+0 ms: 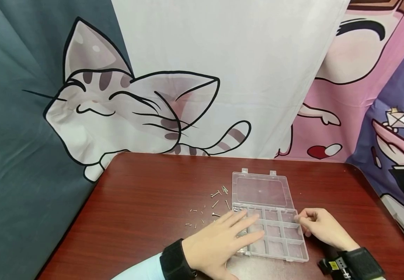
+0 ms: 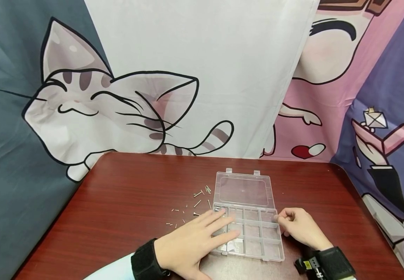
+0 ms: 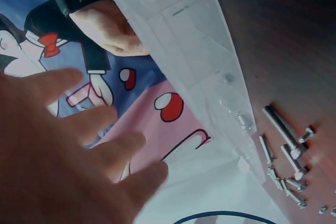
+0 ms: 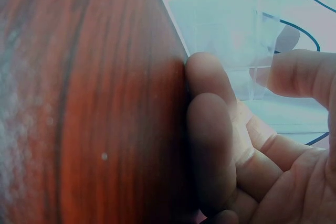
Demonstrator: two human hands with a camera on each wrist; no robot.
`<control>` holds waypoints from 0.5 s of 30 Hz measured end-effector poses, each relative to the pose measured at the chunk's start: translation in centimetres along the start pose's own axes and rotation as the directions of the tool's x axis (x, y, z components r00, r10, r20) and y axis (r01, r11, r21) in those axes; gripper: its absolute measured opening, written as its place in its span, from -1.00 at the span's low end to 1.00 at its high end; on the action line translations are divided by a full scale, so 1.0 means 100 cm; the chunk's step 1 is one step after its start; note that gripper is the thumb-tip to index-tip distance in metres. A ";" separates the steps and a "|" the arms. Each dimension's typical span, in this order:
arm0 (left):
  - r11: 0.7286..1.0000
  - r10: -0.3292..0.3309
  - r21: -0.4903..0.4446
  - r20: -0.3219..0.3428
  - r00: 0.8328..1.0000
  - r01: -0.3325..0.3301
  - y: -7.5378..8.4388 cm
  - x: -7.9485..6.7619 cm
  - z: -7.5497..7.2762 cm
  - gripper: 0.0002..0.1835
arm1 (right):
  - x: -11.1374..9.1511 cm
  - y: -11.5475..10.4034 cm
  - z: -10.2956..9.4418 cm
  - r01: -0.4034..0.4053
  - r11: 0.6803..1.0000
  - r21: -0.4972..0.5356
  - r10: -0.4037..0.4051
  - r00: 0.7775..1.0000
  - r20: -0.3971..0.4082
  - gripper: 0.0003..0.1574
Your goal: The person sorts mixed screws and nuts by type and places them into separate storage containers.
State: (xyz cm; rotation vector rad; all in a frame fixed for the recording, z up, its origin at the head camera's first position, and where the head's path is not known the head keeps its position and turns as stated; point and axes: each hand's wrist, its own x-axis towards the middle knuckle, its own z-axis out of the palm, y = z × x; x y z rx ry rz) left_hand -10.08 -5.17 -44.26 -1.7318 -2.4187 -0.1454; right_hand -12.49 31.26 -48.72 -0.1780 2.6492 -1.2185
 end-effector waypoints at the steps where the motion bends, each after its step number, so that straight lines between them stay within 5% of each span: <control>1: 1.000 -0.014 0.004 0.035 0.999 0.014 0.000 -0.001 0.000 0.18 | 0.000 0.000 0.000 0.000 1.000 0.000 0.000 1.000 -0.002 -0.65; 5: 0.999 -0.045 0.005 0.090 0.995 0.045 -0.001 -0.003 0.000 0.25 | 0.001 0.002 0.000 0.000 1.000 0.001 0.000 1.000 -0.004 -0.65; 15: 0.996 -0.093 -0.002 0.047 0.995 0.093 -0.012 -0.010 0.001 0.27 | 0.001 0.000 0.000 -0.020 1.000 0.003 0.020 1.000 -0.007 -0.63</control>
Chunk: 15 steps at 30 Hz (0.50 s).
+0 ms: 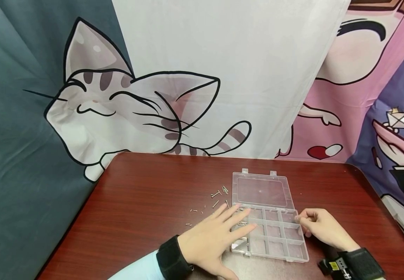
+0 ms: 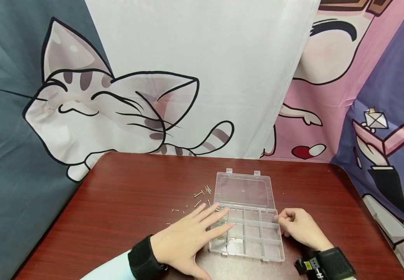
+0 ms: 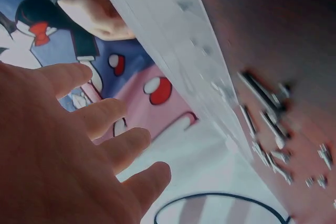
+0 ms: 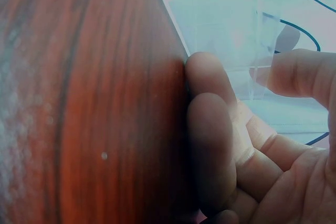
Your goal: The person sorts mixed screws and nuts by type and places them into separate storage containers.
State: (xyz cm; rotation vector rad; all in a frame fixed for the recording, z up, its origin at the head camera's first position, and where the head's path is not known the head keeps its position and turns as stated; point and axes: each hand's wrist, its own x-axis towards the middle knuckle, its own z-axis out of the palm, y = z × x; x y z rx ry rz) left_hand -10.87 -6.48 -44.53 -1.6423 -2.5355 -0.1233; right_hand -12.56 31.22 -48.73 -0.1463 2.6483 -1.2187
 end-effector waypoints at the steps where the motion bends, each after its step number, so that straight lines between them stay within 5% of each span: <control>1: 1.000 -0.013 -0.015 -0.005 1.000 0.013 -0.003 -0.002 -0.001 0.27 | 0.000 0.000 0.000 0.003 1.000 0.001 -0.003 1.000 0.002 -0.64; 10: 0.985 -0.162 -0.059 -0.044 0.986 0.160 -0.045 -0.030 0.000 0.23 | 0.001 0.003 0.000 0.000 1.000 -0.006 0.000 1.000 -0.004 -0.67; 15: 0.975 -0.210 -0.077 -0.051 0.976 0.206 -0.069 -0.045 0.006 0.05 | 0.001 0.003 0.000 -0.013 1.000 -0.015 0.013 1.000 -0.005 -0.64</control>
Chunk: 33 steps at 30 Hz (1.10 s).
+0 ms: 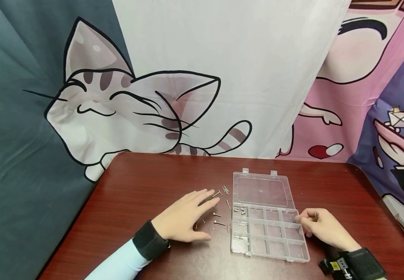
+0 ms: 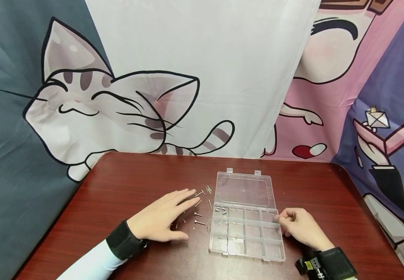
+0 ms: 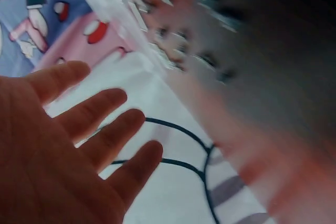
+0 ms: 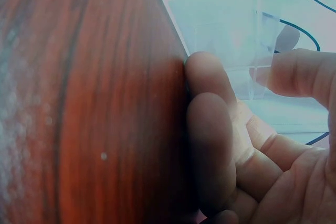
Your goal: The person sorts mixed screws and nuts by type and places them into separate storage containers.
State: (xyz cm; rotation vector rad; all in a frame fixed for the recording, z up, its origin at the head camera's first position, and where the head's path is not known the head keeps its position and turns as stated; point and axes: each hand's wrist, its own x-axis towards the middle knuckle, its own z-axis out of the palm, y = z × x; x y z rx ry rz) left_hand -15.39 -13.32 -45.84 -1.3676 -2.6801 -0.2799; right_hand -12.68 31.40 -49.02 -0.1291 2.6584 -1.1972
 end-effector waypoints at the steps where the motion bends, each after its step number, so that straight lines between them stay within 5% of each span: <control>1: 1.000 -0.001 0.008 -0.006 1.000 0.001 -0.004 -0.001 0.001 -0.02 | 0.000 0.000 0.000 -0.004 1.000 -0.003 0.004 1.000 -0.002 -0.64; 8: 0.995 0.034 0.097 -0.059 0.998 -0.028 -0.024 -0.002 0.012 -0.57 | 0.000 0.000 0.001 -0.013 1.000 -0.008 0.013 1.000 -0.003 -0.61; 14: 0.991 0.062 0.120 -0.090 0.994 -0.051 -0.029 0.000 0.017 -0.83 | 0.000 -0.001 0.001 -0.001 1.000 0.000 0.001 1.000 -0.003 -0.61; 25: 0.986 0.094 0.140 -0.034 0.995 -0.089 -0.031 0.013 0.012 -0.65 | -0.001 -0.001 0.002 0.025 1.000 0.012 -0.025 1.000 -0.001 -0.66; 33: 0.991 0.090 0.101 -0.038 0.995 -0.086 -0.035 0.020 0.016 -0.71 | -0.001 -0.002 0.001 0.009 1.000 0.019 -0.009 1.000 0.001 -0.66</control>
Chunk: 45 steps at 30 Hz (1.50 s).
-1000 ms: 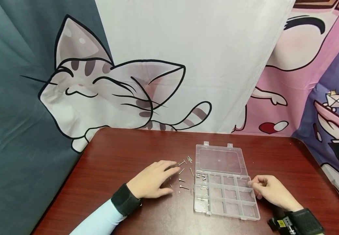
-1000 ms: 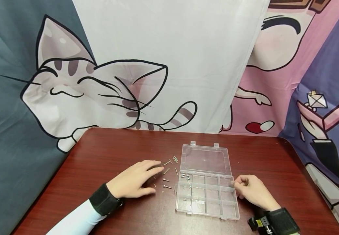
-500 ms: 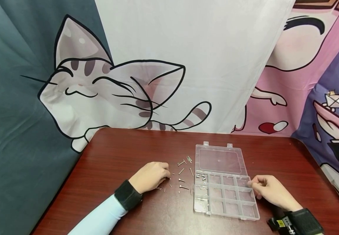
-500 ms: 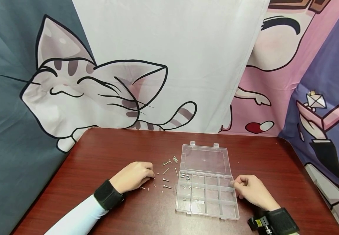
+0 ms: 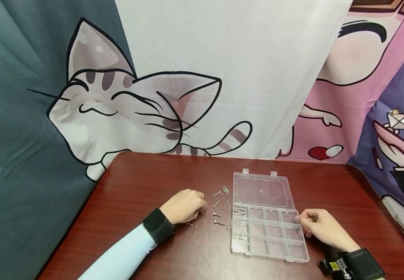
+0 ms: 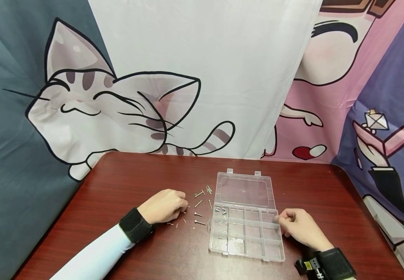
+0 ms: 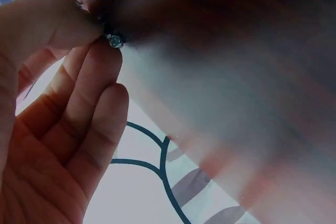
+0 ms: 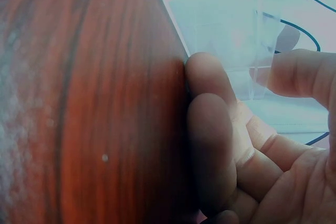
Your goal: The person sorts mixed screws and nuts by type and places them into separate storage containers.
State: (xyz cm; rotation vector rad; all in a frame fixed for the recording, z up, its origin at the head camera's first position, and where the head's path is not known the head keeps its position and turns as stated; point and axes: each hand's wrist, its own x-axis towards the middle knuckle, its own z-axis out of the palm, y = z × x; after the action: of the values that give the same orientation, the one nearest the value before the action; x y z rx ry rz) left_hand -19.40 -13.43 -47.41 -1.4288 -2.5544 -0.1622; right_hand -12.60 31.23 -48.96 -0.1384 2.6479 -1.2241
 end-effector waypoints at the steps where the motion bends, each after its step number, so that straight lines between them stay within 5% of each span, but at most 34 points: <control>1: 1.000 -0.004 0.004 -0.002 1.000 0.004 -0.001 0.001 0.001 -0.71 | 0.000 0.000 0.000 -0.005 1.000 -0.001 0.005 1.000 0.000 -0.67; 8: 1.000 -0.011 0.006 -0.026 1.000 0.011 0.007 0.005 -0.004 -0.82 | 0.001 -0.003 -0.001 -0.006 1.000 -0.016 0.006 1.000 -0.006 -0.64; 18: 0.984 0.160 -0.053 -0.162 0.974 -0.170 0.050 0.026 -0.018 -0.78 | 0.001 -0.001 -0.001 0.005 1.000 -0.003 -0.005 1.000 0.013 -0.63; 30: 0.955 0.279 -0.069 -0.130 0.951 -0.290 0.103 0.052 -0.026 -0.86 | 0.001 -0.001 0.000 -0.012 1.000 -0.011 0.012 1.000 0.002 -0.62; 45: 0.956 0.284 -0.048 -0.084 0.955 -0.288 0.111 0.056 -0.028 -0.86 | 0.000 -0.001 0.000 -0.024 1.000 -0.019 0.024 1.000 -0.005 -0.60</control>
State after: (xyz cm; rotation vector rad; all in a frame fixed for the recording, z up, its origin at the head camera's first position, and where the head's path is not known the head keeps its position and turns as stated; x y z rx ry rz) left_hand -12.42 -3.56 -43.42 -1.7589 -2.2676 -0.2424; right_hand -12.63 31.18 -48.87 -0.1066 2.6582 -1.1928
